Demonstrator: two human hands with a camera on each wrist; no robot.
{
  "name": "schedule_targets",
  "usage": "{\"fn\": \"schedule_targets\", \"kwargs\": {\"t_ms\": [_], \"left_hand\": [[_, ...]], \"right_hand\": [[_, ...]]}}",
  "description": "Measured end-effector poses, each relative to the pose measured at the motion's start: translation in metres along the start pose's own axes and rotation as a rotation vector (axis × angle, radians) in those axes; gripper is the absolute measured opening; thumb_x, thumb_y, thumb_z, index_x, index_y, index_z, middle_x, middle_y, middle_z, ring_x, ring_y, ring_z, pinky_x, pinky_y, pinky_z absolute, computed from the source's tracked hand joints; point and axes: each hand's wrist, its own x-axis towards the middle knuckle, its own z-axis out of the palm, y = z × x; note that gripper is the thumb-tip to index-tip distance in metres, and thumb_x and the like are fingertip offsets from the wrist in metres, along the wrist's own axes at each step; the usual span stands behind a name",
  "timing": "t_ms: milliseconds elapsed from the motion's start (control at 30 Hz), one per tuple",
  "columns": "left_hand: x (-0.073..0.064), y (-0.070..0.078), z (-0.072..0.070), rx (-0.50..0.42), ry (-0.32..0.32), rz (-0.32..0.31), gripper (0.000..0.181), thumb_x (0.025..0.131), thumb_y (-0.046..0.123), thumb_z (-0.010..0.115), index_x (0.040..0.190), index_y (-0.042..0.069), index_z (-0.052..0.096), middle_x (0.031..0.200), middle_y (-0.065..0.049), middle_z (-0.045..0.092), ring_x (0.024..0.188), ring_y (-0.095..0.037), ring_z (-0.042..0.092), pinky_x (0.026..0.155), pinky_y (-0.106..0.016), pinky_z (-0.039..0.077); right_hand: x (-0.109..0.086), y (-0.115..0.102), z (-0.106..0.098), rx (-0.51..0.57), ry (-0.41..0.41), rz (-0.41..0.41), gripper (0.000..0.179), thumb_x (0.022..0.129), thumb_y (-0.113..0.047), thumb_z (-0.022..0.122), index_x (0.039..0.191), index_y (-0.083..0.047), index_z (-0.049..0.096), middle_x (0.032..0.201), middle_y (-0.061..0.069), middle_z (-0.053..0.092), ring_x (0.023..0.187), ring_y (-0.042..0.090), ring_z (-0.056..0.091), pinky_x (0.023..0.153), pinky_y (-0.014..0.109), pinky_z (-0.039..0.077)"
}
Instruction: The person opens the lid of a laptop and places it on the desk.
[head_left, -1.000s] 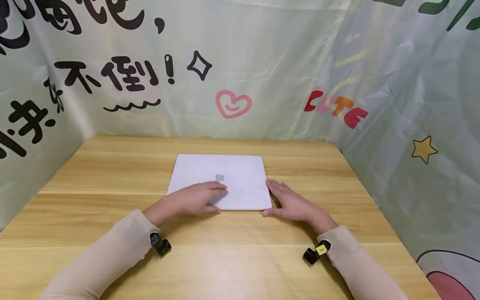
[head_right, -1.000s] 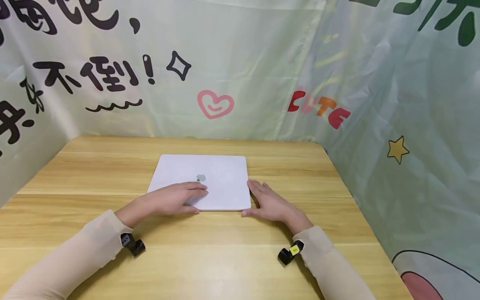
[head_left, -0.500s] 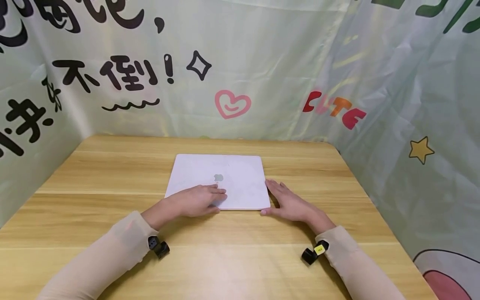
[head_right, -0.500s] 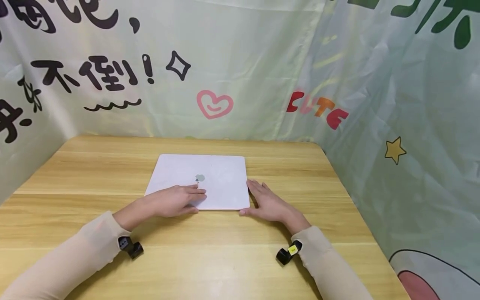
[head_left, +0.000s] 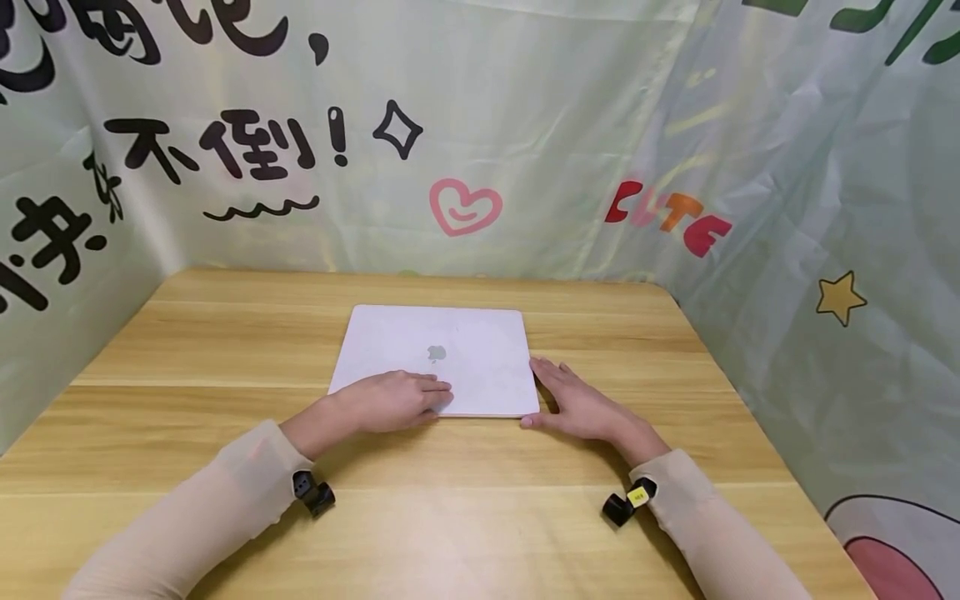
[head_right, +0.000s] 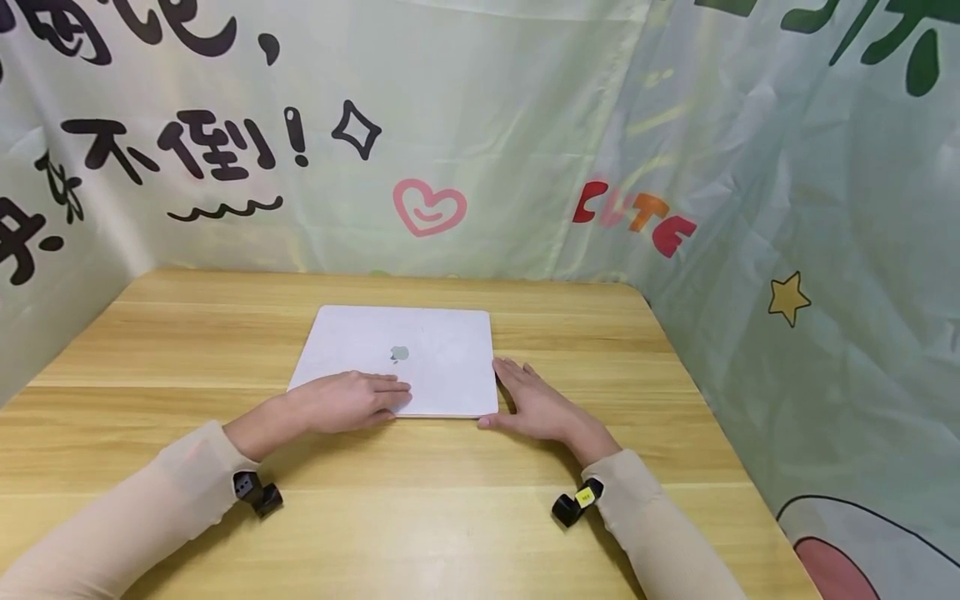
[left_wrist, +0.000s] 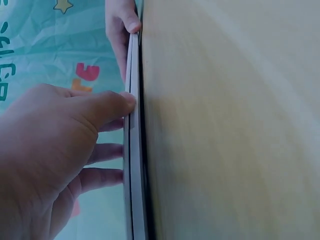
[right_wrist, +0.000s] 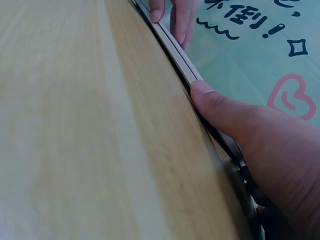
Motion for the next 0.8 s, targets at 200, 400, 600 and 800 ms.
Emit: {"fn": "schedule_targets", "kwargs": {"t_ms": [200, 400, 600, 800], "left_hand": [[-0.0021, -0.0031, 0.0010, 0.057, 0.129, 0.069, 0.029, 0.091, 0.019, 0.071, 0.116, 0.005, 0.069, 0.120, -0.008, 0.067, 0.107, -0.020, 0.066, 0.082, -0.030, 0.056], [-0.0045, -0.0052, -0.0027, 0.094, 0.219, 0.114, 0.030, 0.088, 0.013, 0.073, 0.116, 0.003, 0.069, 0.118, -0.008, 0.068, 0.104, -0.021, 0.067, 0.082, -0.031, 0.056], [-0.0054, -0.0072, -0.0054, 0.057, 0.260, 0.083, 0.030, 0.089, 0.012, 0.071, 0.118, 0.003, 0.068, 0.118, -0.007, 0.068, 0.101, -0.021, 0.068, 0.081, -0.031, 0.056], [-0.0070, -0.0098, -0.0065, 0.057, 0.316, 0.045, 0.034, 0.087, 0.013, 0.074, 0.119, 0.004, 0.069, 0.116, -0.006, 0.070, 0.102, -0.020, 0.068, 0.081, -0.031, 0.056]], "right_hand": [[0.0001, 0.0006, 0.0005, 0.011, 0.011, 0.001, 0.109, 0.085, -0.069, 0.059, 0.155, 0.001, 0.015, 0.159, 0.020, 0.020, 0.146, 0.031, 0.017, 0.118, 0.046, 0.010], [0.0020, 0.0029, 0.0025, 0.035, 0.043, -0.030, 0.104, 0.087, -0.066, 0.059, 0.157, -0.005, 0.014, 0.159, 0.016, 0.024, 0.145, 0.031, 0.022, 0.118, 0.050, 0.010], [0.0030, 0.0039, 0.0025, 0.030, 0.058, -0.068, 0.098, 0.088, -0.064, 0.059, 0.158, -0.011, 0.014, 0.159, 0.012, 0.025, 0.145, 0.028, 0.023, 0.117, 0.054, 0.010], [0.0031, 0.0012, 0.0008, 0.025, 0.043, -0.059, 0.098, 0.088, -0.064, 0.059, 0.158, -0.011, 0.015, 0.160, 0.015, 0.021, 0.145, 0.029, 0.022, 0.117, 0.053, 0.009]]}}
